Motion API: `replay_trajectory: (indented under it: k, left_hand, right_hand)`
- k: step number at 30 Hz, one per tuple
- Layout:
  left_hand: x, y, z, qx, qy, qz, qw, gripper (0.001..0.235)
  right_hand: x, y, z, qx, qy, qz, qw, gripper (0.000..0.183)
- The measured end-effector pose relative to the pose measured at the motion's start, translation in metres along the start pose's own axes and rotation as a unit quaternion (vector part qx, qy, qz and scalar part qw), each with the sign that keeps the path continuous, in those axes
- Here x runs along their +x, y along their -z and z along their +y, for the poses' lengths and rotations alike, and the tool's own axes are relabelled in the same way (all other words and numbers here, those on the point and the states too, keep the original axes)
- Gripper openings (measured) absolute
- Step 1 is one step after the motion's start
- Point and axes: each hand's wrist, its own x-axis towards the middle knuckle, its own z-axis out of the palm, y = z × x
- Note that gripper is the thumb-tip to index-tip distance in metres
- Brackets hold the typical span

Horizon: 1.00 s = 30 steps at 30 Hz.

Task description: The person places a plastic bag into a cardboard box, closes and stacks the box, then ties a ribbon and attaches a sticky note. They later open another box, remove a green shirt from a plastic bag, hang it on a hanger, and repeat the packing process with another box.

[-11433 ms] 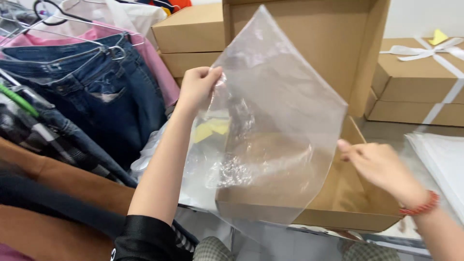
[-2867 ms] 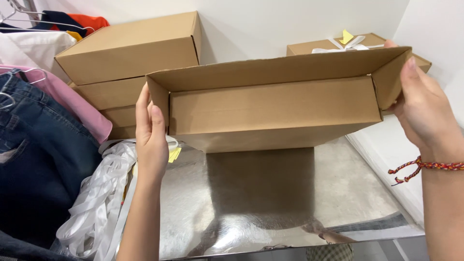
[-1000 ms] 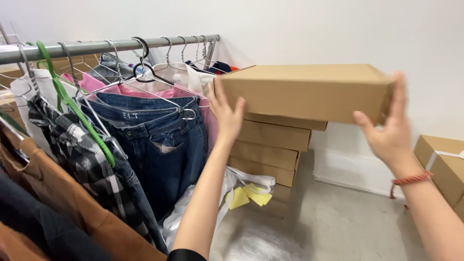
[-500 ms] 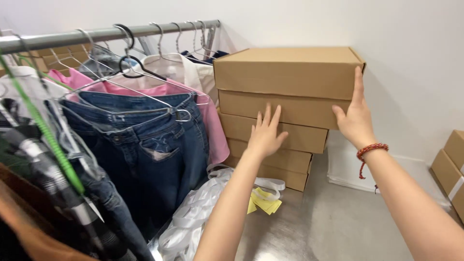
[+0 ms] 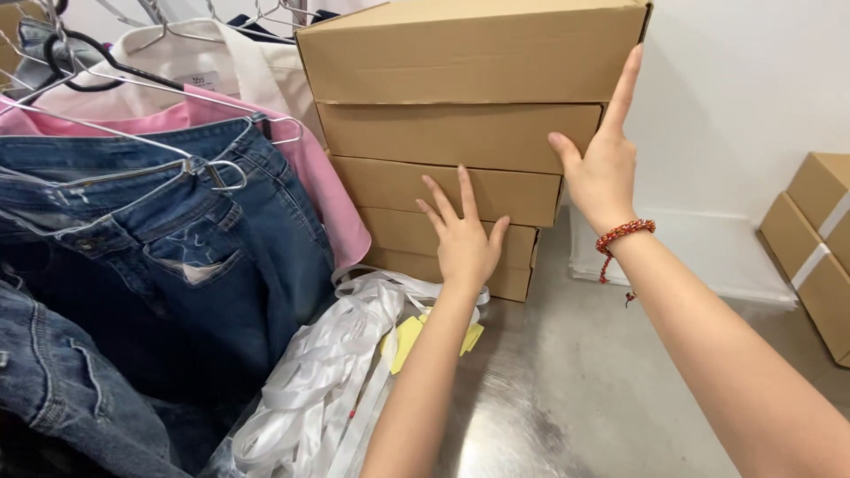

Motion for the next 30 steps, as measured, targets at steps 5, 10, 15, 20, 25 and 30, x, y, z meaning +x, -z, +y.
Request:
replay_trajectory:
  k: [5, 10, 15, 20, 25, 30]
  left_hand:
    - [0.003, 0.016, 0.011, -0.036, 0.037, -0.025, 0.998, 0.099]
    - [0.004, 0.035, 0.017, -0.033, 0.070, -0.110, 0.991, 0.099]
    - [0.008, 0.047, 0.017, -0.031, 0.085, -0.151, 0.984, 0.101]
    - [0.001, 0.057, 0.009, -0.045, 0.064, -0.179, 0.981, 0.097]
    - [0.002, 0.064, 0.022, -0.039, 0.010, -0.218, 0.975, 0.092]
    - [0.009, 0.050, 0.017, -0.043, 0.001, -0.199, 0.979, 0.089]
  right_hand:
    - [-0.001, -0.006, -0.006, 0.024, -0.005, -0.006, 1.000, 0.122]
    - [0.001, -0.011, 0.005, 0.030, 0.011, 0.019, 0.999, 0.126]
    - [0.003, 0.020, -0.002, 0.079, -0.029, -0.059, 0.995, 0.112]
    - [0.004, 0.036, -0.006, 0.096, 0.028, -0.068, 0.993, 0.080]
    - [0.007, 0.035, -0.030, 0.106, -0.008, -0.084, 0.991, 0.086]
    - [0.007, 0.031, -0.017, 0.034, 0.021, -0.082, 0.996, 0.092]
